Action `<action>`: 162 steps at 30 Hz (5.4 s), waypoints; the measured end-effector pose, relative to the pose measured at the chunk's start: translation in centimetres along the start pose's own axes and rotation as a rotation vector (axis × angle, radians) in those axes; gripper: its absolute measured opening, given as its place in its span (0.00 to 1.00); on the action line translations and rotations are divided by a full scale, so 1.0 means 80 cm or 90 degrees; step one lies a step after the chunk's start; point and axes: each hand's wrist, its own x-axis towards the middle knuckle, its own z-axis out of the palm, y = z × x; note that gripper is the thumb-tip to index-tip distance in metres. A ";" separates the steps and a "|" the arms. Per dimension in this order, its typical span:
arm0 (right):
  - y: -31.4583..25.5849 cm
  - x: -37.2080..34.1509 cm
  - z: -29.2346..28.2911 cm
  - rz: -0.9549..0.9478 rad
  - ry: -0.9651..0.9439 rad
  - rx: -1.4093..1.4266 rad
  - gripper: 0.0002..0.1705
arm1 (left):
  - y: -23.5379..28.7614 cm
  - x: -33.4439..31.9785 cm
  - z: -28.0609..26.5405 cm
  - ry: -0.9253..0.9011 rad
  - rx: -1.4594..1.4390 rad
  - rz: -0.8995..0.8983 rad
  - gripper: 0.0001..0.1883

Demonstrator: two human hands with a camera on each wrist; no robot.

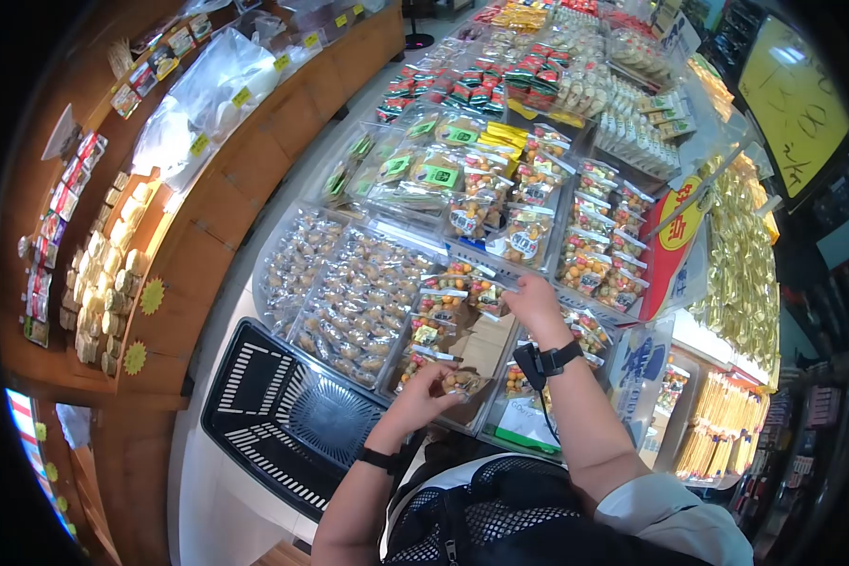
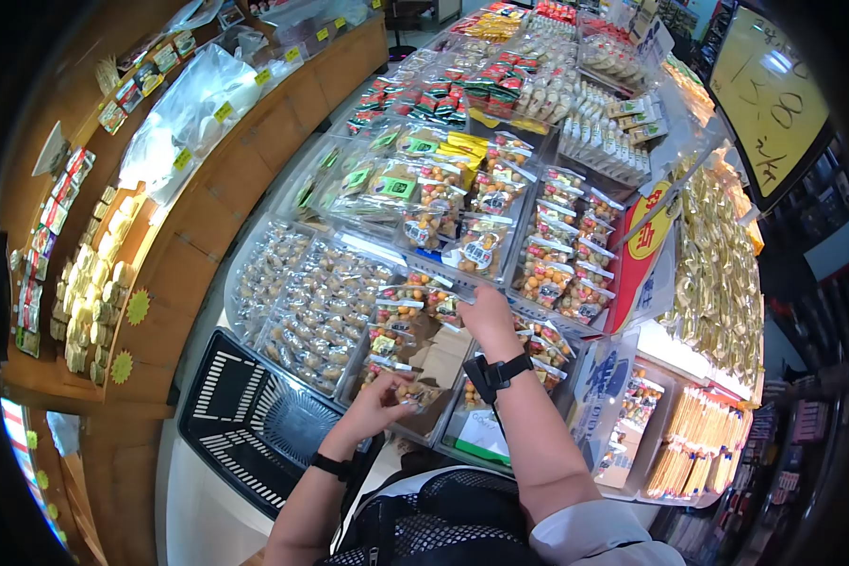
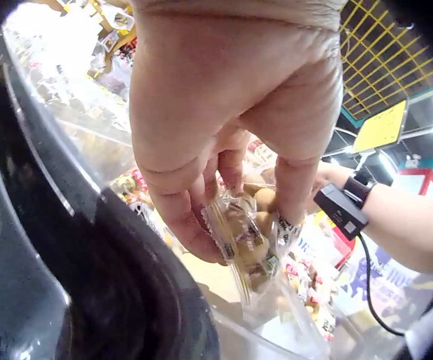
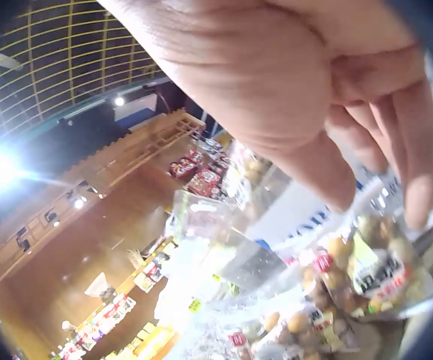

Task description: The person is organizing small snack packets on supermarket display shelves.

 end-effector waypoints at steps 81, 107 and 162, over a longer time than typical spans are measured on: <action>-0.029 -0.019 0.029 -0.181 -0.034 -0.091 0.09 | -0.048 -0.019 0.002 0.064 -0.210 -0.010 0.20; -0.137 0.111 -0.054 -0.275 -0.010 -0.025 0.20 | -0.038 -0.019 0.002 0.075 -0.243 -0.030 0.20; -0.040 -0.011 0.027 -0.376 0.004 -0.199 0.03 | -0.037 0.048 0.064 0.115 0.045 0.066 0.23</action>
